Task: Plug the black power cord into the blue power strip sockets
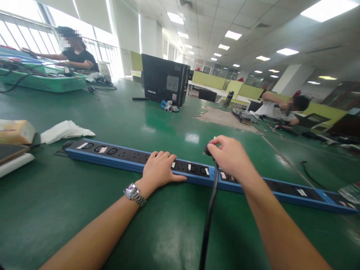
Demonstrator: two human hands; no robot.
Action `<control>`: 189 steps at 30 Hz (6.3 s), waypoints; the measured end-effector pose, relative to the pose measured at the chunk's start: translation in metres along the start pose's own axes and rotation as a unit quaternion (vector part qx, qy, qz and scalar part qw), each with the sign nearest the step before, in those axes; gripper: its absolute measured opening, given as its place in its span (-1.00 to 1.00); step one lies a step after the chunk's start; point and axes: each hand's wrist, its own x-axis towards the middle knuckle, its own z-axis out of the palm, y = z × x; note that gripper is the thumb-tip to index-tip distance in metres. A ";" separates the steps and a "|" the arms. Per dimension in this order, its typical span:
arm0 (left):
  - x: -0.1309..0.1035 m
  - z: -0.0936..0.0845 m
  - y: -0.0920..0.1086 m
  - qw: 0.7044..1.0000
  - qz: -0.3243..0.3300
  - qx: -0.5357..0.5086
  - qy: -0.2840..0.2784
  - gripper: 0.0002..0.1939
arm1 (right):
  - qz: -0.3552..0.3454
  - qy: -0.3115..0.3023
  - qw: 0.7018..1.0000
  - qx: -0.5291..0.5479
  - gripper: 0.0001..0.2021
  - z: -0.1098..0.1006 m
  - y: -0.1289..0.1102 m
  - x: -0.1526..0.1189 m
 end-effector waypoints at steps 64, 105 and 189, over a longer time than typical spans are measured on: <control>-0.001 0.003 0.001 1.000 0.001 0.001 0.009 -0.28 | -0.023 -0.123 0.992 0.002 -0.75 0.075 -0.022 0.007; 0.002 -0.001 -0.001 1.000 0.003 0.007 -0.021 -0.19 | 0.064 0.063 0.995 0.040 -0.61 -0.022 0.087 -0.041; 0.003 -0.002 0.000 1.000 -0.006 0.001 -0.025 -0.19 | 0.015 0.120 0.992 0.034 -0.66 -0.070 0.066 -0.019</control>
